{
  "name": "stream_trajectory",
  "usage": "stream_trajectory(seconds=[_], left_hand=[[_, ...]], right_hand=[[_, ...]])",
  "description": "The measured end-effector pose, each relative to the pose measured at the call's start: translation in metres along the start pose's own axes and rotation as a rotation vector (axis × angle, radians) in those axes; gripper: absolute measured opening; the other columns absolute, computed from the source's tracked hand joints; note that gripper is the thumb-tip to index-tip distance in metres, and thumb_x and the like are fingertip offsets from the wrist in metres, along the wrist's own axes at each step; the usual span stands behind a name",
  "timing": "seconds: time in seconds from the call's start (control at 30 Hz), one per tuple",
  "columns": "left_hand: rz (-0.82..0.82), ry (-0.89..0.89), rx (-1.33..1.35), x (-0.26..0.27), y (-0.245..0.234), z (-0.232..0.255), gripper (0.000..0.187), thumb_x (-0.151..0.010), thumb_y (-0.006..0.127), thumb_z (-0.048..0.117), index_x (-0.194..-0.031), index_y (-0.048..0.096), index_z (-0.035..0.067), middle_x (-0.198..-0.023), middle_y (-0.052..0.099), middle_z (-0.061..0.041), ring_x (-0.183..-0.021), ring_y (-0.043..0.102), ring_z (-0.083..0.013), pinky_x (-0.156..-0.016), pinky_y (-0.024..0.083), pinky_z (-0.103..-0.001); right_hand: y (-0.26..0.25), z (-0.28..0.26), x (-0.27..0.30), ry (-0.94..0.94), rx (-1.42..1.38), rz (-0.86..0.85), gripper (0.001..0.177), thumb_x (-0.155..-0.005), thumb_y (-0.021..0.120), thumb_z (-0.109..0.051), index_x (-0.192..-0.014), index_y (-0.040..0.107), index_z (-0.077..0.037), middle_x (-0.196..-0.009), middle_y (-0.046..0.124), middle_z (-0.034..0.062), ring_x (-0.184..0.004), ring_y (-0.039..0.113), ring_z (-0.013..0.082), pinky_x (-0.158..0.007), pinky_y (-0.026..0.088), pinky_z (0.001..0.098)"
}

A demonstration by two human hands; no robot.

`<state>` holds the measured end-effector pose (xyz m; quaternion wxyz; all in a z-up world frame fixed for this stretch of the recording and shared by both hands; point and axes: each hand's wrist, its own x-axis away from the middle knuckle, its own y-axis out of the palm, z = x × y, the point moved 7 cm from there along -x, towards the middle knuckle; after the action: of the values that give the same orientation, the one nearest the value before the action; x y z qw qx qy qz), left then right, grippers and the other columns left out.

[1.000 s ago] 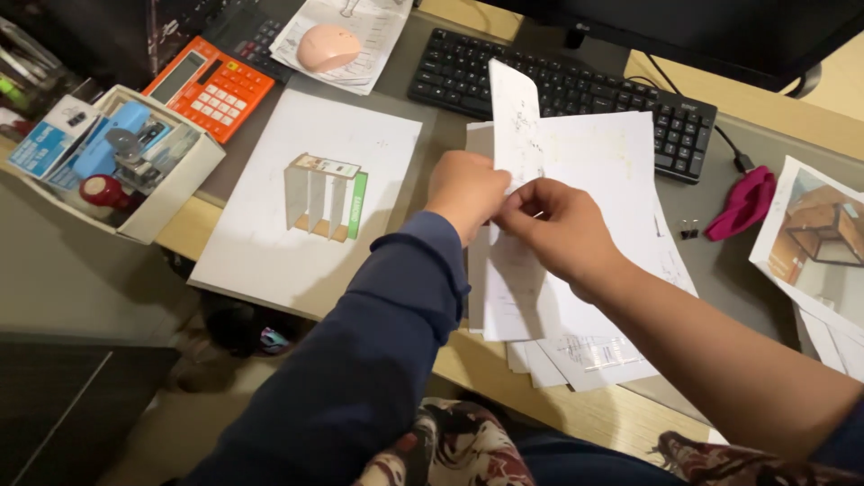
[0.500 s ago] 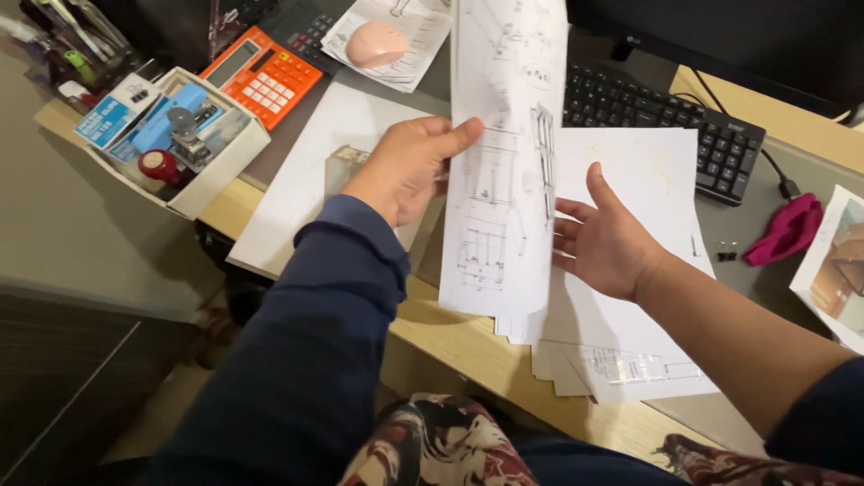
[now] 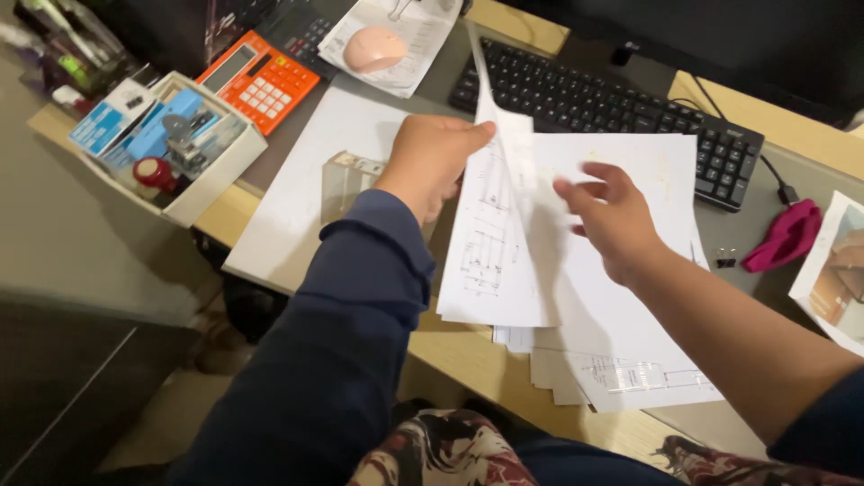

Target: The person sorts through a stack of papers and diagrams on a desk, picking up and turning over individual sheets. They move the documents between different piles, occasionally sliding a sheet into a plastic folder near a keyboard and calculator.

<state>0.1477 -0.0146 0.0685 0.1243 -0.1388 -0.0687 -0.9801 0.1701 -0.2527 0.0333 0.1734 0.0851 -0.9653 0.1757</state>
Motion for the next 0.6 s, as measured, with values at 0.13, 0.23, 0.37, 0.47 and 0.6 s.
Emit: stream_trajectory(seconds=[0.13, 0.23, 0.37, 0.47, 0.6], left_hand=[[-0.085, 0.12, 0.062, -0.006, 0.049, 0.019, 0.03, -0.08, 0.081, 0.018, -0.092, 0.075, -0.01, -0.073, 0.073, -0.011, -0.055, 0.066, -0.0153, -0.045, 0.051, -0.032], [-0.052, 0.17, -0.065, 0.001, 0.077, 0.034, 0.026, -0.079, 0.081, 0.023, -0.083, 0.078, -0.003, -0.068, 0.071, -0.007, -0.054, 0.062, -0.0142, -0.046, 0.05, -0.033], [0.019, 0.08, -0.096, 0.011, 0.094, 0.042, 0.042, -0.086, 0.078, 0.033, -0.064, 0.069, -0.002, -0.059, 0.057, -0.007, -0.049, 0.051, -0.0178, -0.045, 0.047, -0.036], [-0.014, 0.018, 0.016, 0.012, 0.101, 0.03, 0.046, -0.087, 0.076, 0.035, -0.061, 0.064, -0.001, -0.056, 0.056, -0.005, -0.047, 0.049, -0.0187, -0.044, 0.046, -0.036], [0.034, 0.031, -0.056, 0.004, 0.089, 0.001, 0.034, -0.084, 0.076, 0.023, -0.063, 0.064, 0.0, -0.054, 0.056, -0.006, -0.045, 0.05, -0.0186, -0.043, 0.043, -0.038]], right_hand=[[0.015, -0.061, 0.012, -0.107, -0.403, -0.315, 0.054, -0.097, 0.062, -0.047, -0.132, 0.057, -0.006, -0.114, 0.063, 0.0102, -0.107, 0.062, 0.0227, -0.093, 0.056, 0.0429], [0.01, -0.09, 0.019, -0.211, -0.314, -0.349, 0.051, -0.095, 0.061, -0.048, -0.13, 0.057, -0.011, -0.117, 0.065, 0.0062, -0.105, 0.065, 0.0211, -0.091, 0.054, 0.0427], [-0.001, -0.097, 0.024, -0.174, -0.382, -0.363, 0.046, -0.096, 0.065, -0.04, -0.125, 0.045, -0.009, -0.12, 0.064, 0.005, -0.109, 0.065, 0.02, -0.094, 0.057, 0.0447], [-0.008, -0.084, 0.025, -0.092, -0.359, -0.32, 0.05, -0.094, 0.062, -0.035, -0.139, 0.053, -0.014, -0.118, 0.067, 0.0069, -0.105, 0.068, 0.0206, -0.088, 0.059, 0.0432], [-0.007, -0.044, 0.01, -0.006, -0.4, -0.313, 0.048, -0.097, 0.059, -0.02, -0.143, 0.053, -0.008, -0.122, 0.066, 0.0129, -0.106, 0.068, 0.0238, -0.09, 0.059, 0.0412]])
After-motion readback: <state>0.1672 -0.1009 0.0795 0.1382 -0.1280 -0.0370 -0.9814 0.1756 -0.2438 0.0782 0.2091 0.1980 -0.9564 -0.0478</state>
